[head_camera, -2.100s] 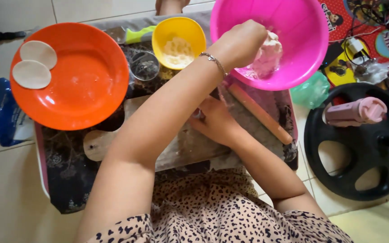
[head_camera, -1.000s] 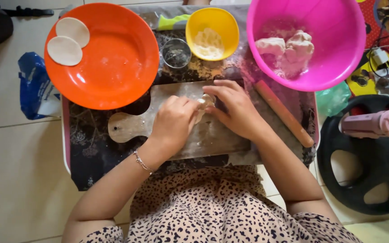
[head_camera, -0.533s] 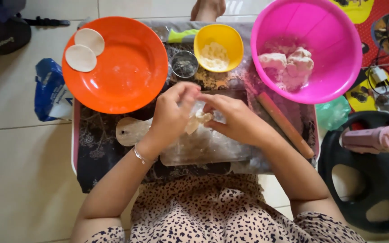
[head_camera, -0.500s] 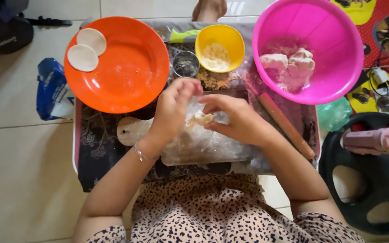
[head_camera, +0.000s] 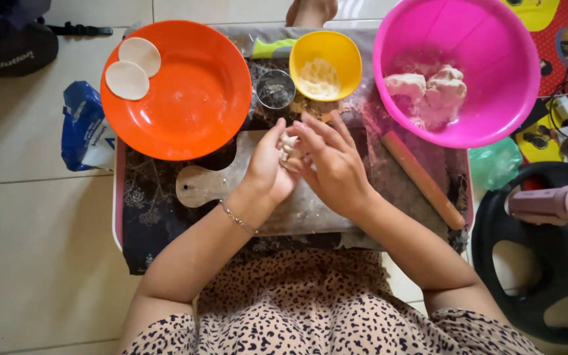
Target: Rolling out small pieces of dough with a rolling pin and cutting them into circular shapes using a metal cutter.
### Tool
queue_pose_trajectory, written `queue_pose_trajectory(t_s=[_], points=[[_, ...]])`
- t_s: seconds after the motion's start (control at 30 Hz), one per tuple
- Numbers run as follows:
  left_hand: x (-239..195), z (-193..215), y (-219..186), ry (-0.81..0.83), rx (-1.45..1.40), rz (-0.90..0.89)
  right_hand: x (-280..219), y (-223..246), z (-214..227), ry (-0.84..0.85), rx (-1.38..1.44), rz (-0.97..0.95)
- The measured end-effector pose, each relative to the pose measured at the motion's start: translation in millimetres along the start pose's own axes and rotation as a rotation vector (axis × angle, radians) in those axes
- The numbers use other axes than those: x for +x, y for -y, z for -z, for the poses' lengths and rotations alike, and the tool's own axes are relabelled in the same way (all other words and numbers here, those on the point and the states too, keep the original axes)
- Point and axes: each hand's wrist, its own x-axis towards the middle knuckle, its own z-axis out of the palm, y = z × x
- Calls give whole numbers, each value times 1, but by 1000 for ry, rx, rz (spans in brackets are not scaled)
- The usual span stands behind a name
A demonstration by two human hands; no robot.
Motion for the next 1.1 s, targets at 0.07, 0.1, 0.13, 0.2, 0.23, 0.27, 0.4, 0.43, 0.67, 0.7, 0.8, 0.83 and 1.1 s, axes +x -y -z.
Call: queue_pose_trajectory(t_s=[0.07,0.1,0.13,0.2,0.23,0.27,0.4,0.43,0.67,0.7,0.8,0.83,1.1], points=[[-5,-7,-6,-51,8,-58,3,4,3,46,23,34],[-9,-9,-9,-107,13,-120,5,8,3,93,53,70],[-14,-16,-14,-113,9,-122,1,6,3,97,59,71],[-24,-31,-27,-127,76,-256,-4,1,2,-54,316,73],[-32,-33,-32,-128,72,-258,-6,-6,4,-51,318,76],[-40,-35,-37,-101,76,-269,-8,-13,6,-154,297,75],[-56,-42,-43,55,80,-294,0,-11,18,-289,349,-30],[-55,-40,-42,56,79,-293,-1,-12,16,-289,347,-29],[-34,-31,-33,310,55,-28,1,-15,8,-198,131,55],[-34,-32,-29,370,10,25,-1,-15,3,-163,92,75],[-39,-31,-14,637,36,118,2,-9,-1,-51,39,134],[-38,-28,-10,639,40,122,1,-10,-2,-55,35,132],[-67,-50,-40,547,942,-78,-15,-42,6,-155,848,-587]])
